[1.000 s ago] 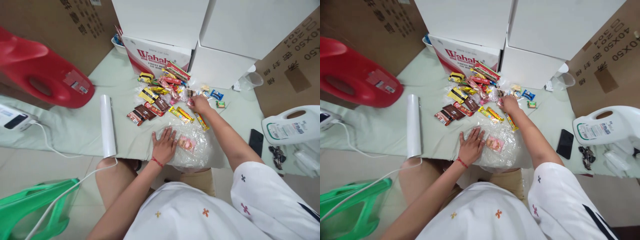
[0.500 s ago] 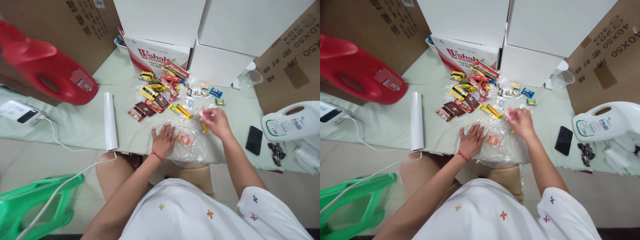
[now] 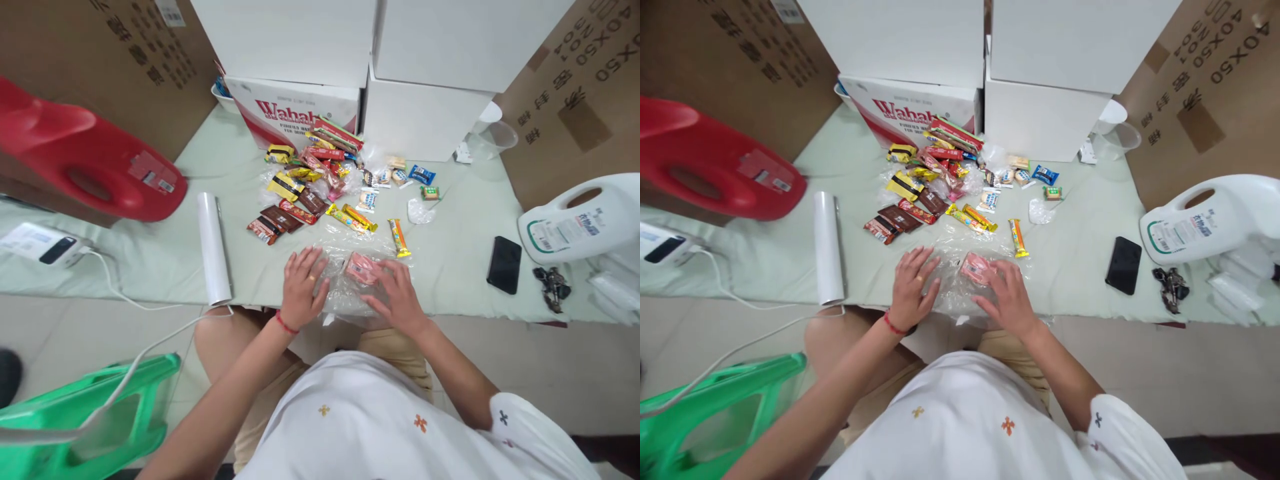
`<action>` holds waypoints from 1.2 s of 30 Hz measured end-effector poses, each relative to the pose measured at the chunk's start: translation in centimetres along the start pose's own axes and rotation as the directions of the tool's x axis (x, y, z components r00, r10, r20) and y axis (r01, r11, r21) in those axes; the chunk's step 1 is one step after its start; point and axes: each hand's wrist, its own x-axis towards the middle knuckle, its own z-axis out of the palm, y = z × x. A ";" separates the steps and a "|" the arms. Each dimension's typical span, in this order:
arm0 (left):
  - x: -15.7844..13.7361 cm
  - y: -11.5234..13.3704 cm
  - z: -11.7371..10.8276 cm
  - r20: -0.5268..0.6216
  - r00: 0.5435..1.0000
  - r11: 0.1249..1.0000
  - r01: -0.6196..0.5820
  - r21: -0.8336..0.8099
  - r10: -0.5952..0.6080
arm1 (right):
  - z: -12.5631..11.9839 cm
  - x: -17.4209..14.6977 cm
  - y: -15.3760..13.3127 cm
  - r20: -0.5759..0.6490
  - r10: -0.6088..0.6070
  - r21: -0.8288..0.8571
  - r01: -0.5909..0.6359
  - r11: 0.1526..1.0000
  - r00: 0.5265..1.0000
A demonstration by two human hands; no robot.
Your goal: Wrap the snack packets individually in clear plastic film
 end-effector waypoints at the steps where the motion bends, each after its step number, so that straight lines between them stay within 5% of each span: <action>1: -1.0 -0.7 -0.4 0.040 0.994 0.995 -0.103 -0.012 0.104 | -0.2 -1.4 0.3 0.023 -0.051 0.009 0.051 0.999 0.998; 4: -3.4 -2.7 -0.7 0.245 0.919 0.951 -0.306 -0.051 0.309 | 1.0 -5.6 1.6 0.109 -0.178 -0.020 0.182 0.983 0.978; 6: -4.0 -3.8 -0.4 0.324 0.888 0.943 -0.326 -0.060 0.328 | 2.4 -7.2 2.5 0.116 -0.179 -0.054 0.186 0.981 0.977; 12: -2.6 -5.0 -1.5 0.298 0.912 0.956 -0.243 -0.166 0.283 | 2.2 -6.9 2.6 -0.052 -0.084 0.125 0.090 0.988 0.995; 16: -0.9 -4.4 -2.8 0.273 0.922 0.943 -0.201 -0.265 0.273 | -0.8 -5.9 2.0 -0.094 0.215 0.406 -0.159 0.900 0.972; 24: 8.3 -2.4 -2.3 0.248 0.969 0.947 0.067 -0.314 0.013 | -1.8 -2.5 4.2 0.072 0.632 0.701 -0.490 0.519 0.772; 26: 11.0 -2.0 -1.6 0.267 0.963 0.966 0.110 -0.235 -0.045 | -1.7 -2.0 4.9 0.074 0.677 0.651 -0.549 0.523 0.733; 28: 12.9 -1.4 -0.9 0.260 0.955 0.979 0.174 -0.103 -0.143 | -1.6 -1.8 5.5 0.031 0.680 0.511 -0.596 0.619 0.733; 32: 12.4 0.8 -0.6 -0.158 0.947 0.957 0.287 0.029 -0.279 | -1.3 -1.8 6.1 0.026 0.654 0.162 -0.649 0.743 0.756; 34: 10.2 2.4 -0.7 -0.341 0.930 0.987 0.158 0.026 -0.140 | -1.2 -1.9 6.2 0.054 0.660 0.062 -0.662 0.747 0.750; 36: 7.6 4.1 -0.2 -0.240 0.955 0.984 -0.178 0.012 0.175 | -1.6 -1.8 6.2 0.106 0.663 -0.020 -0.665 0.747 0.741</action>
